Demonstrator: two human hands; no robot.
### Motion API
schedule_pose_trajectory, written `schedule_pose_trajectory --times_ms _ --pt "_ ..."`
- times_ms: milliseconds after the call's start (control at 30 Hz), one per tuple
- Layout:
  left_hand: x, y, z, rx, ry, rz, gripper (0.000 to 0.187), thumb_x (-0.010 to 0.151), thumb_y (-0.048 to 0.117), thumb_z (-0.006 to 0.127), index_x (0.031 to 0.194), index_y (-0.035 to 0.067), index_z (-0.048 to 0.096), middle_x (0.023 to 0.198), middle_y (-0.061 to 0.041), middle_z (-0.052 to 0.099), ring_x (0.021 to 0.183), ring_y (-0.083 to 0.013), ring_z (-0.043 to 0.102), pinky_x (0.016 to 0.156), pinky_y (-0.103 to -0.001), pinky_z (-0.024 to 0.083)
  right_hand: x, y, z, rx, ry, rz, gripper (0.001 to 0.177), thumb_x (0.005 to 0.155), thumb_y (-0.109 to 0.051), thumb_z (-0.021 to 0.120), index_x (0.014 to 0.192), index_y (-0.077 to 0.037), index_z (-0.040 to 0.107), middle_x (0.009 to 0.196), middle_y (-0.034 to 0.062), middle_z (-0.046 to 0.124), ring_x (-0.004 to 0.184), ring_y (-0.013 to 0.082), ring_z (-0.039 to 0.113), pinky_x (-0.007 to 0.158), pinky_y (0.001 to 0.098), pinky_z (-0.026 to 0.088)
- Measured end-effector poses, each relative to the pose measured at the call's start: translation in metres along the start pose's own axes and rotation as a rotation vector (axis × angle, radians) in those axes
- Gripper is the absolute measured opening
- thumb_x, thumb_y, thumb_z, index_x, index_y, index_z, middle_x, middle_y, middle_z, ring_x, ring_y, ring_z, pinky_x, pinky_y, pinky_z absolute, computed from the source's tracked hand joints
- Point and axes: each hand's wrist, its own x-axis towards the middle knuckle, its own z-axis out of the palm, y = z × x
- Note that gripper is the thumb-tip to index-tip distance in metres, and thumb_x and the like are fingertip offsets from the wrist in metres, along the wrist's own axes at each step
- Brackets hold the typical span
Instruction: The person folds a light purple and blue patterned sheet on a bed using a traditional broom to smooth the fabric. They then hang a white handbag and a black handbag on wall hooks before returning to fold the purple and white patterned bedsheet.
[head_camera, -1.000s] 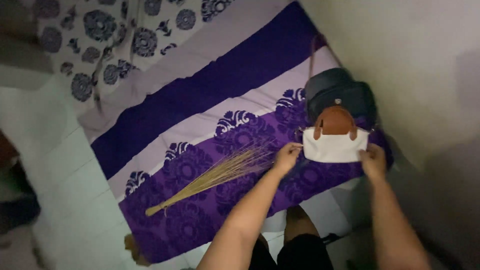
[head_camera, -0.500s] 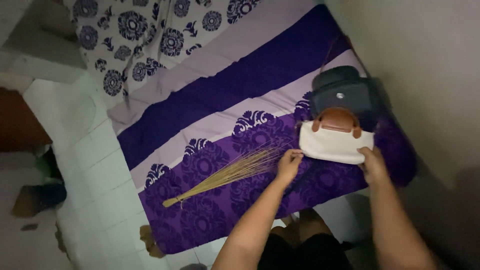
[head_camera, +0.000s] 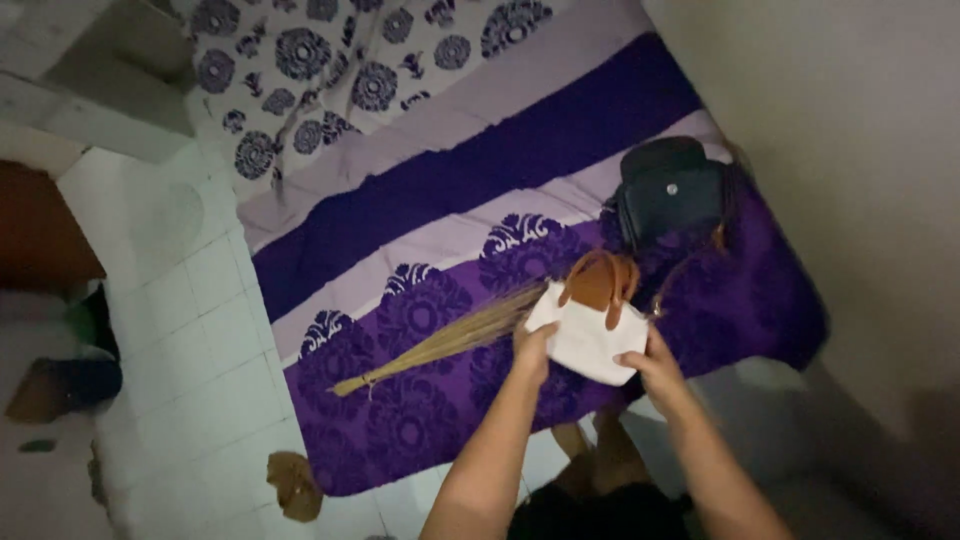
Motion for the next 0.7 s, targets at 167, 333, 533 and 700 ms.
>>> schedule_pose_trajectory --times_ms 167,333,533,700 --pt "-0.033 0.062 -0.06 0.111 -0.069 0.11 0.065 0.079 -0.004 0.067 0.14 0.002 0.045 0.133 -0.025 0.051 0.127 -0.0338 0.047 0.107 -0.043 0.04 0.003 -0.046 0.01 0.514 0.001 -0.044 0.046 0.079 -0.011 0.055 0.122 -0.027 0.05 0.131 0.0044 0.059 0.118 0.0228 0.057 0.103 0.049 0.041" --pt "-0.046 0.081 -0.101 0.086 -0.038 0.246 0.067 0.077 -0.009 0.068 0.139 0.002 0.044 0.133 -0.025 0.052 0.126 -0.0322 0.047 0.109 -0.042 0.039 0.014 -0.091 0.009 0.469 -0.002 -0.019 0.026 0.085 -0.026 0.059 0.11 -0.026 0.063 0.12 0.0005 0.066 0.115 0.02 0.062 0.104 0.0525 0.043" --pt "-0.031 0.047 -0.129 0.088 -0.055 0.388 0.071 0.065 0.014 0.08 0.13 0.011 0.05 0.118 -0.008 0.065 0.099 -0.0164 0.061 0.087 -0.028 0.05 0.002 -0.155 0.04 0.347 -0.084 -0.204 0.021 0.092 -0.024 0.062 0.113 -0.024 0.063 0.086 0.0063 0.069 0.077 0.0265 0.069 0.075 0.042 0.056" --pt "-0.047 0.048 -0.143 0.072 -0.083 0.31 0.067 0.065 0.014 0.08 0.124 0.013 0.048 0.115 -0.009 0.063 0.096 -0.0187 0.06 0.081 -0.031 0.051 -0.031 -0.201 0.065 0.24 -0.059 -0.323 0.02 0.097 -0.021 0.058 0.116 -0.018 0.064 0.094 0.0021 0.07 0.074 0.0179 0.068 0.075 0.0341 0.058"
